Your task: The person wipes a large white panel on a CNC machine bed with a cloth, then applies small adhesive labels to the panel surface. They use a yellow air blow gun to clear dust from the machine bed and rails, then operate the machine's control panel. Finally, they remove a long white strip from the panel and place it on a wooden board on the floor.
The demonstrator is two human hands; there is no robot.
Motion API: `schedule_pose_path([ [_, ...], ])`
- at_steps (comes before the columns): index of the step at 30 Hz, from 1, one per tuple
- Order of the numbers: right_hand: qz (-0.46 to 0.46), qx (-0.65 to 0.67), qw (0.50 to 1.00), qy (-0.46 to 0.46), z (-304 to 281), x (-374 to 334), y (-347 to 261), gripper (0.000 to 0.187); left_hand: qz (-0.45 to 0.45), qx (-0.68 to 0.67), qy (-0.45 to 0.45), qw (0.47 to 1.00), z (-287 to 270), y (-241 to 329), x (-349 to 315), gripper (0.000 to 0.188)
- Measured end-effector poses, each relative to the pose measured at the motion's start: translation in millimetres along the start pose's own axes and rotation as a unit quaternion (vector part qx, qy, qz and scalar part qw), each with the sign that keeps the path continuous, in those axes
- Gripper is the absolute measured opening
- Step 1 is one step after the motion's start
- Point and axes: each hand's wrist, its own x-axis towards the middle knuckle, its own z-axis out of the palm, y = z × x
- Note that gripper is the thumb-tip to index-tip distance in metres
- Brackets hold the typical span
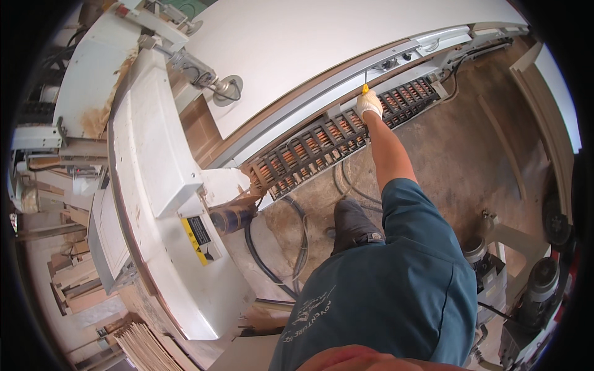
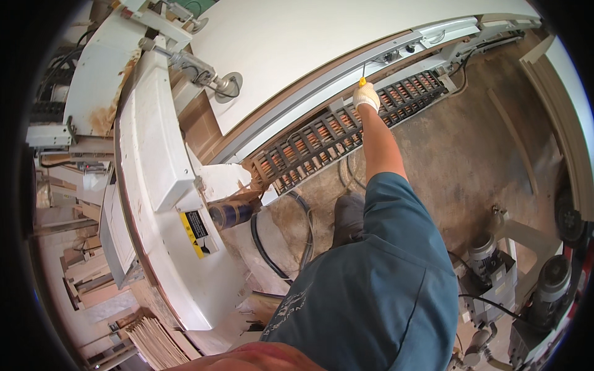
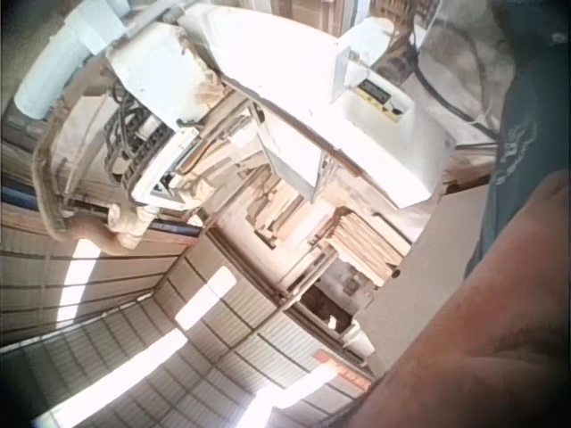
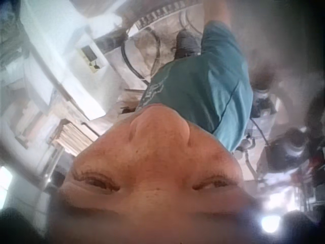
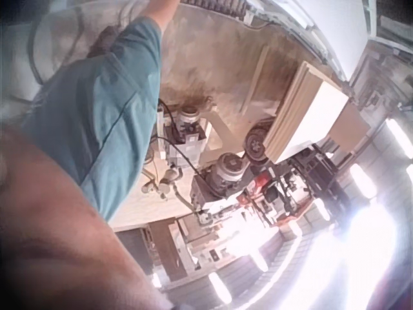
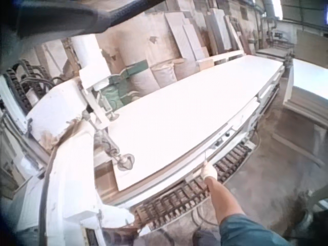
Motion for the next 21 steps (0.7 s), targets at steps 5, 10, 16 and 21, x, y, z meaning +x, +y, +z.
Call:
schedule_pose_path([
  [5,-0.064,0.017,0.998,0.018,18.7,45.3,12.2,0.042,0.007,0.025,-0.002,1.0,11.5,36.7,23.6,0.023],
  [10,-0.099,0.044,0.994,0.012,61.8,54.2,10.0,0.039,0.003,0.052,0.022,0.998,24.9,55.3,9.0,0.023],
  [16,-0.141,0.184,0.972,-0.017,128.3,42.5,-23.4,0.036,0.043,0.12,0.062,0.99,52.1,56.4,-3.2,0.024],
  [21,0.119,0.624,0.728,-0.256,168.6,13.6,-47.2,0.012,0.161,0.398,0.135,0.893,72.5,55.0,-17.7,0.024],
])
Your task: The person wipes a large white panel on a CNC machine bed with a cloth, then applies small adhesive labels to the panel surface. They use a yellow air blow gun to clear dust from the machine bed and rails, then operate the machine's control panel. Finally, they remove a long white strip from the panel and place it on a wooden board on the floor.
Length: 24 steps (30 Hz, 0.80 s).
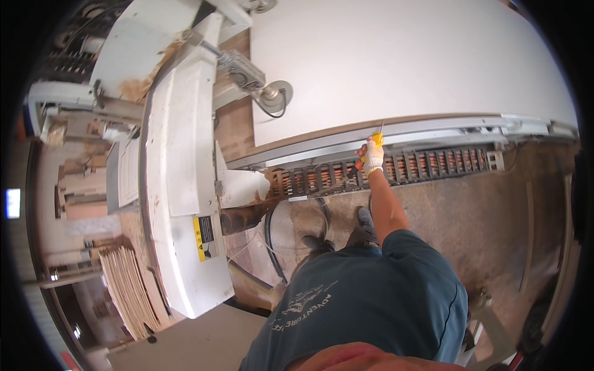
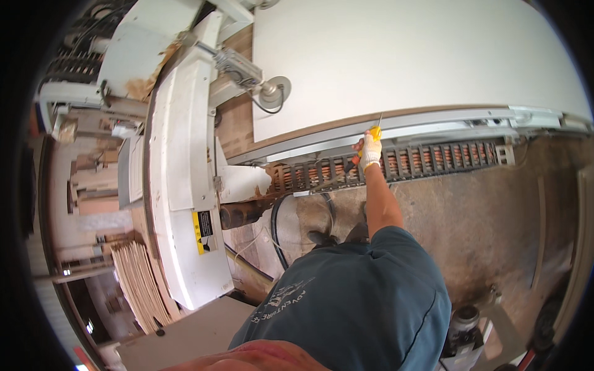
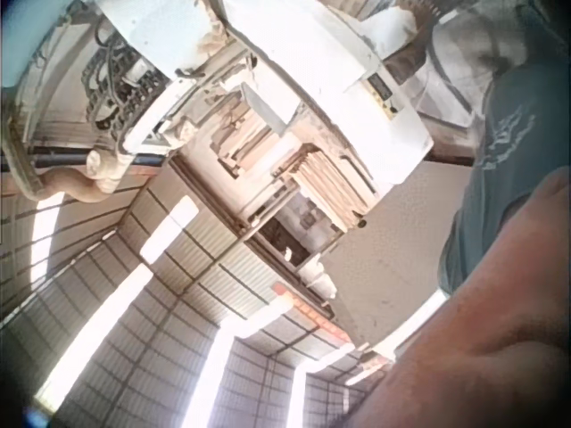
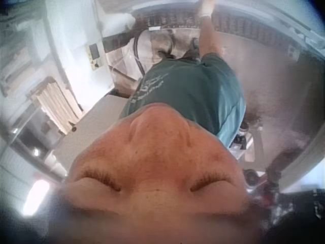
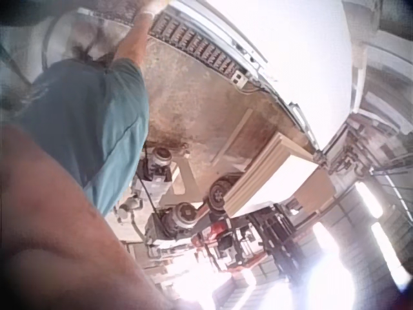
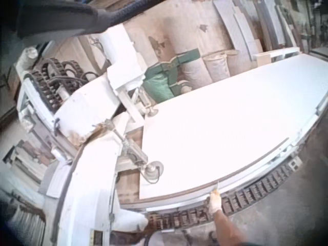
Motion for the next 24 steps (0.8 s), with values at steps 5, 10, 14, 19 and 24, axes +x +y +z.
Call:
schedule_pose_path([
  [5,0.044,-0.029,0.997,-0.061,20.0,-6.1,20.5,0.011,-0.181,-0.399,0.159,0.885,12.3,35.5,-24.9,0.025],
  [10,0.054,-0.138,0.988,-0.05,32.1,-10.2,24.6,0.013,-0.174,-0.357,0.136,0.908,30.0,60.6,-49.4,0.026],
  [14,0.069,-0.307,0.942,-0.119,41.5,-16.0,24.3,0.016,-0.263,-0.399,0.083,0.874,35.8,59.4,-62.4,0.025],
  [19,0.083,-0.434,0.876,-0.191,58.9,-30.5,33.0,0.02,-0.303,-0.424,0.053,0.852,41.0,40.3,-80.6,0.023],
  [24,0.124,-0.583,0.742,-0.306,86.2,-62.3,71.4,0.02,-0.343,-0.446,0.039,0.826,49.8,12.1,-100.8,0.022],
])
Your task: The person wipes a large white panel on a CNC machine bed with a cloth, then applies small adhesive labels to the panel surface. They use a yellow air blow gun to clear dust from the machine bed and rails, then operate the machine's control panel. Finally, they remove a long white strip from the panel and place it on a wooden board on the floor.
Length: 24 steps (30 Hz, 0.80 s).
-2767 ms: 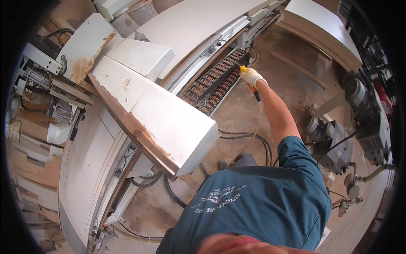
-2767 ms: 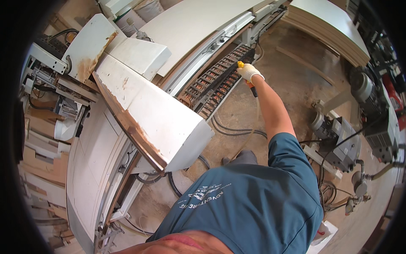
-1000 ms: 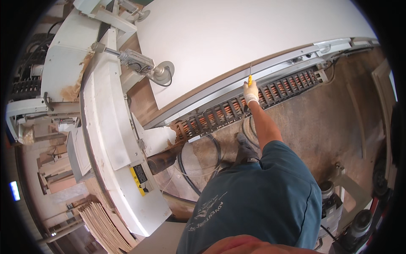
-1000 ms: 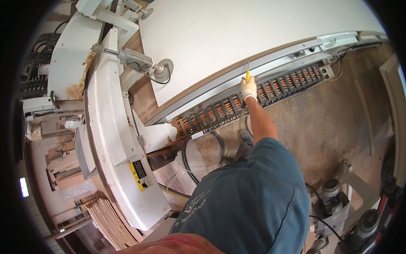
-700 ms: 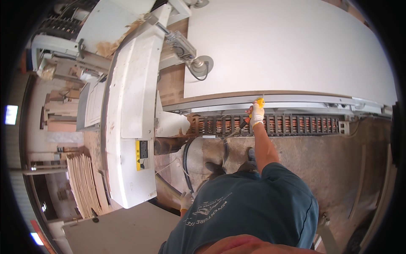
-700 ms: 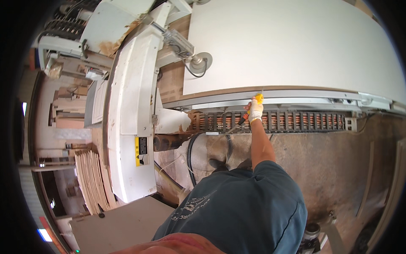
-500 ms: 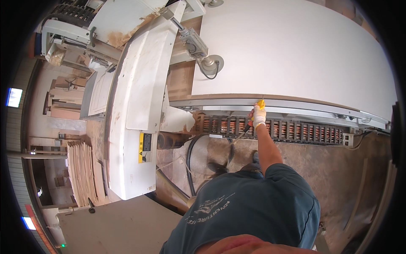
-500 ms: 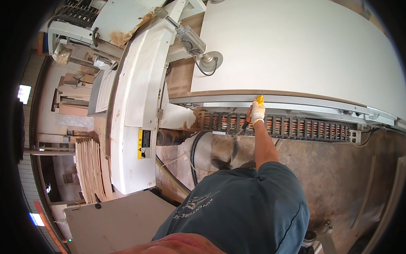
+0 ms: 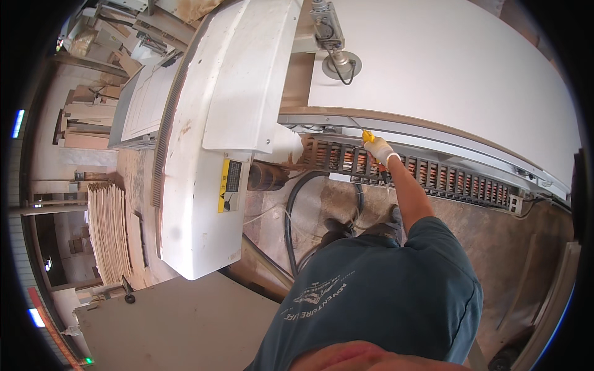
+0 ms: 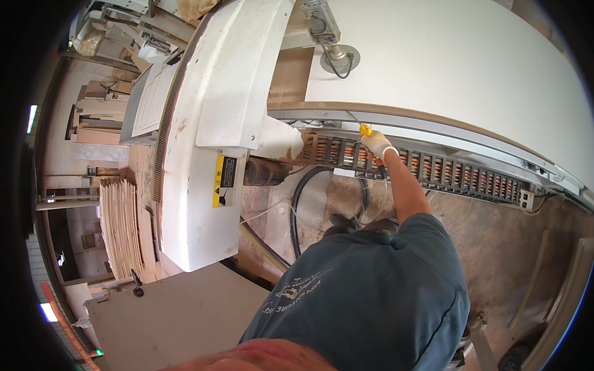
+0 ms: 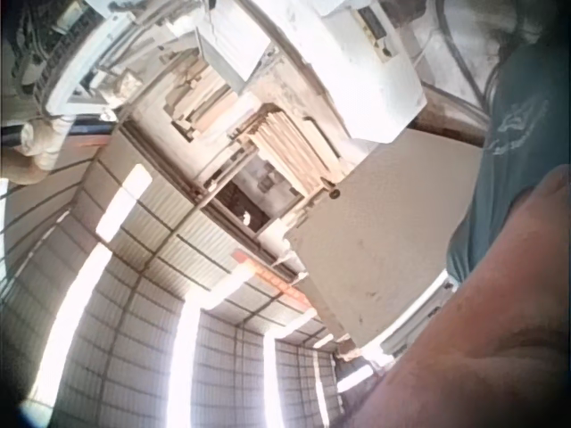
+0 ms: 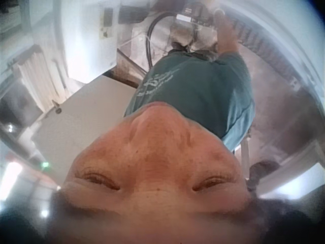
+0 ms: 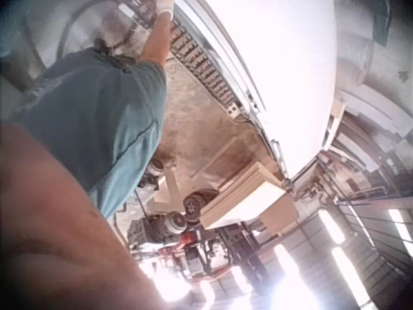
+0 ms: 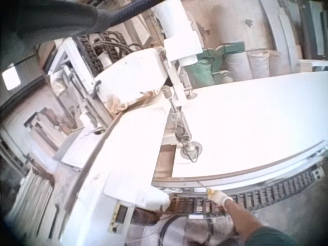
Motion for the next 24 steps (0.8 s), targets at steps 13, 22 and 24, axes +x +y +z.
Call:
schedule_pose_path([
  [13,0.008,0.147,0.989,-0.035,97.3,5.3,-7.7,0.015,0.031,-0.428,-0.147,0.891,-33.8,-23.0,26.9,0.019],
  [22,-0.021,0.287,0.93,0.229,120.8,52.0,-4.7,0.016,-0.018,-0.118,-0.032,0.992,-44.3,-40.8,-8.5,0.018],
  [24,0.041,0.16,0.984,0.066,127.5,59.6,-4.3,0.022,-0.035,-0.082,-0.023,0.996,-41.5,-36.3,-21.0,0.017],
])
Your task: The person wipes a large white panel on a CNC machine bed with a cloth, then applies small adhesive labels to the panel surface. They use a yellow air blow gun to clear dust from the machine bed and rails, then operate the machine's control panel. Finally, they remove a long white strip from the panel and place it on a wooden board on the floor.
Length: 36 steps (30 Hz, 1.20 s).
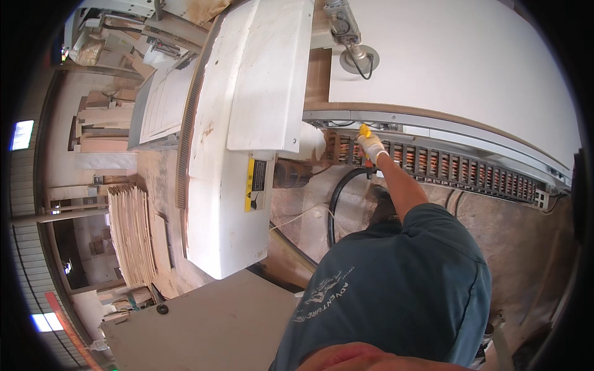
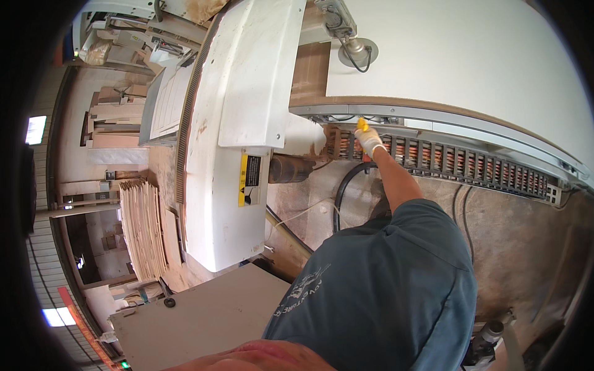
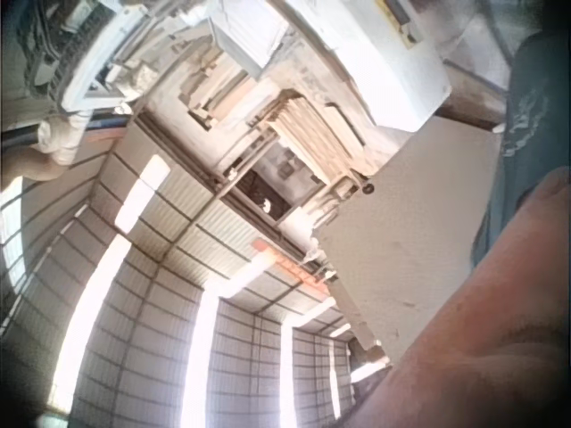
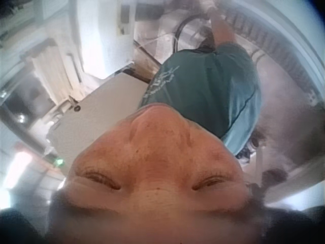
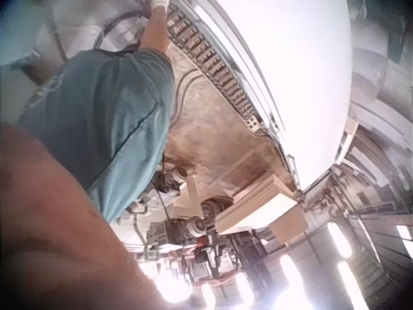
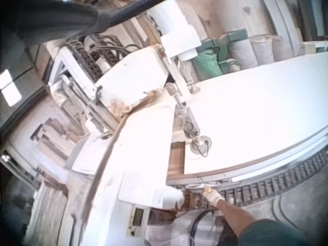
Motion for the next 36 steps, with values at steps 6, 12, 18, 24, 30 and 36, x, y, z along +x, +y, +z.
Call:
schedule_pose_path([
  [6,-0.02,-0.158,0.97,-0.184,20.6,8.0,-6.3,0.02,-0.049,0.017,0.021,0.998,20.6,6.7,-18.6,0.016],
  [12,-0.056,-0.103,0.991,0.058,-0.2,25.4,-19.0,0.022,-0.063,-0.017,0.036,0.997,31.2,-7.7,-12.7,0.015],
  [18,-0.133,0.2,0.929,0.281,-65.5,24.9,-7.0,0.022,-0.067,-0.023,0.028,0.997,16.2,-46.0,-10.3,0.014],
  [24,-0.126,0.211,0.955,0.164,-41.1,28.1,-1.0,0.021,-0.06,-0.004,0.016,0.998,-17.5,-97.9,-16.7,0.013],
  [30,-0.13,0.132,0.98,0.068,14.1,33.8,-8.7,0.023,0.058,0.185,0.106,0.975,-94.0,-115.0,-37.7,0.009],
  [36,-0.061,-0.148,0.987,-0.009,40.3,18.9,-9.0,0.021,0.059,-0.445,0.358,0.819,-179.2,4.3,-61.5,0.022],
])
